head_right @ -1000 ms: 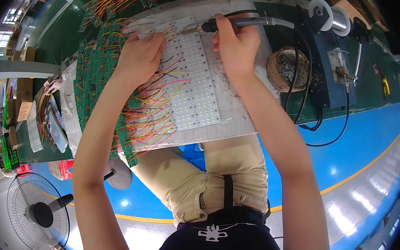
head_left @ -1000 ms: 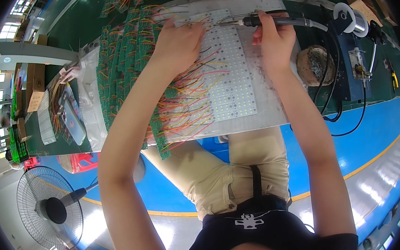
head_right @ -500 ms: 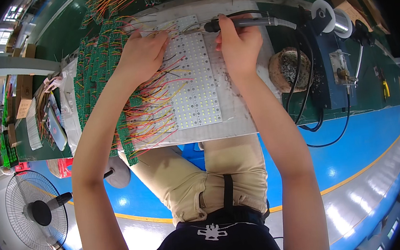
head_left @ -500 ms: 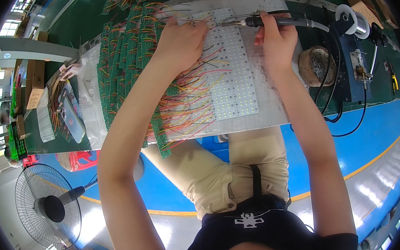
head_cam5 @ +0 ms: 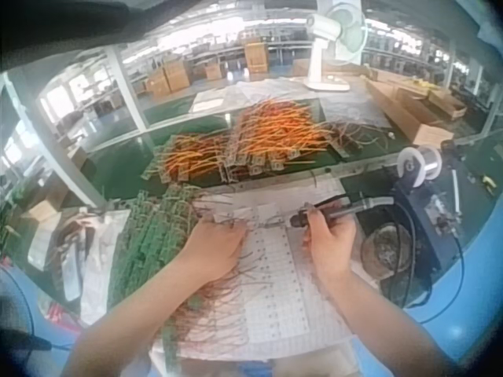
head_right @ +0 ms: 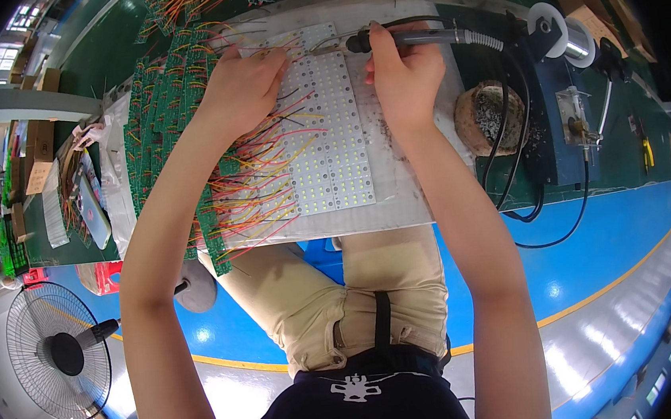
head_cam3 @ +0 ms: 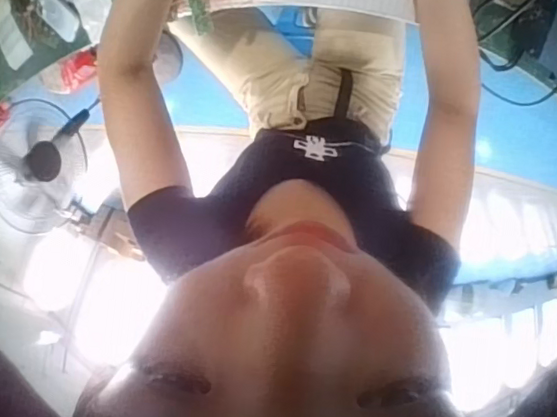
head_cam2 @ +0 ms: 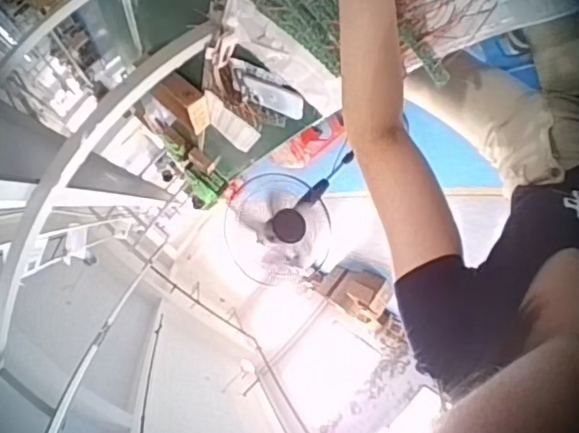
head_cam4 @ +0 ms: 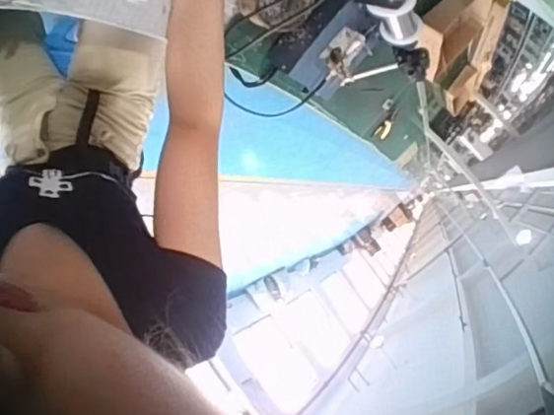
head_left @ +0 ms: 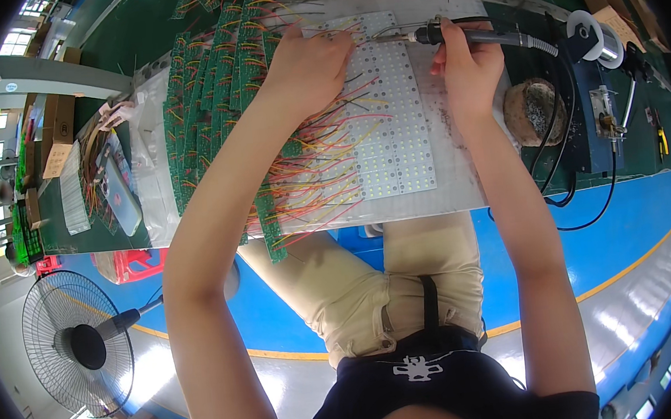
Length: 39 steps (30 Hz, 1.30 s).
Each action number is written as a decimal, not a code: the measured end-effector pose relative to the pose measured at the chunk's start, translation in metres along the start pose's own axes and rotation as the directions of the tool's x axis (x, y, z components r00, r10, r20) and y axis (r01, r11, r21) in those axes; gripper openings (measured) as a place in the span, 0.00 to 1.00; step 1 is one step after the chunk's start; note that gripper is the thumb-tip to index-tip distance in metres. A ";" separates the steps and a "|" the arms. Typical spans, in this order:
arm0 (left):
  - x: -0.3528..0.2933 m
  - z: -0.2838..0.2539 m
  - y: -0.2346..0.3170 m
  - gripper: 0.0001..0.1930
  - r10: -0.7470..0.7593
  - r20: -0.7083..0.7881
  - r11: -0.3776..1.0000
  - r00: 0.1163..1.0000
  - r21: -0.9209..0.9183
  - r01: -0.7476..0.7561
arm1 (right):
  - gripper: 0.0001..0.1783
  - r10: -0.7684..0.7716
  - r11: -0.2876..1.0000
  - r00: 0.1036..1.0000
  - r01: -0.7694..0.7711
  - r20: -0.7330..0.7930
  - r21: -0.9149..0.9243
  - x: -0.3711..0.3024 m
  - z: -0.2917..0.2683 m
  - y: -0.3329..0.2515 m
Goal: Soldering wires to LED light panels at a factory workbench.
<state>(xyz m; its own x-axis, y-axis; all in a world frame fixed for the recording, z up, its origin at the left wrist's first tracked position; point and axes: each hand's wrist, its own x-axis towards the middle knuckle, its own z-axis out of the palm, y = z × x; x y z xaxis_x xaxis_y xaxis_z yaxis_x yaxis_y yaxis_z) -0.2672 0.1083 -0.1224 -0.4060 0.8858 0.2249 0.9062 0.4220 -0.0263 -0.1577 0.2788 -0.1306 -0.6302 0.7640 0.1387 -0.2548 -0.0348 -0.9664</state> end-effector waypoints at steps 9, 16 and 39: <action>0.001 -0.001 0.002 0.08 -0.010 0.012 1.000 1.000 0.010 0.010 | 0.11 -0.023 1.000 0.999 0.023 0.022 -0.014 -0.002 0.000 -0.003; 0.001 0.001 0.002 0.08 -0.002 0.004 1.000 1.000 0.001 0.002 | 0.10 -0.031 0.999 0.999 0.031 -0.005 0.017 -0.001 0.002 -0.004; -0.017 -0.038 -0.020 0.08 -0.129 -0.330 0.891 0.935 -0.453 -0.037 | 0.10 0.028 0.995 0.999 -0.025 -0.028 0.099 -0.001 0.001 -0.007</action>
<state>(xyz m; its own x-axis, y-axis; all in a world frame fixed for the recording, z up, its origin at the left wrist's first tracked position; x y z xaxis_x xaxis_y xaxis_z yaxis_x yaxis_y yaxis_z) -0.2736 0.0772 -0.0888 -0.4573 0.7101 0.5354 0.8758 0.2553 0.4095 -0.1565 0.2776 -0.1237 -0.6161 0.7805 0.1057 -0.3105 -0.1174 -0.9433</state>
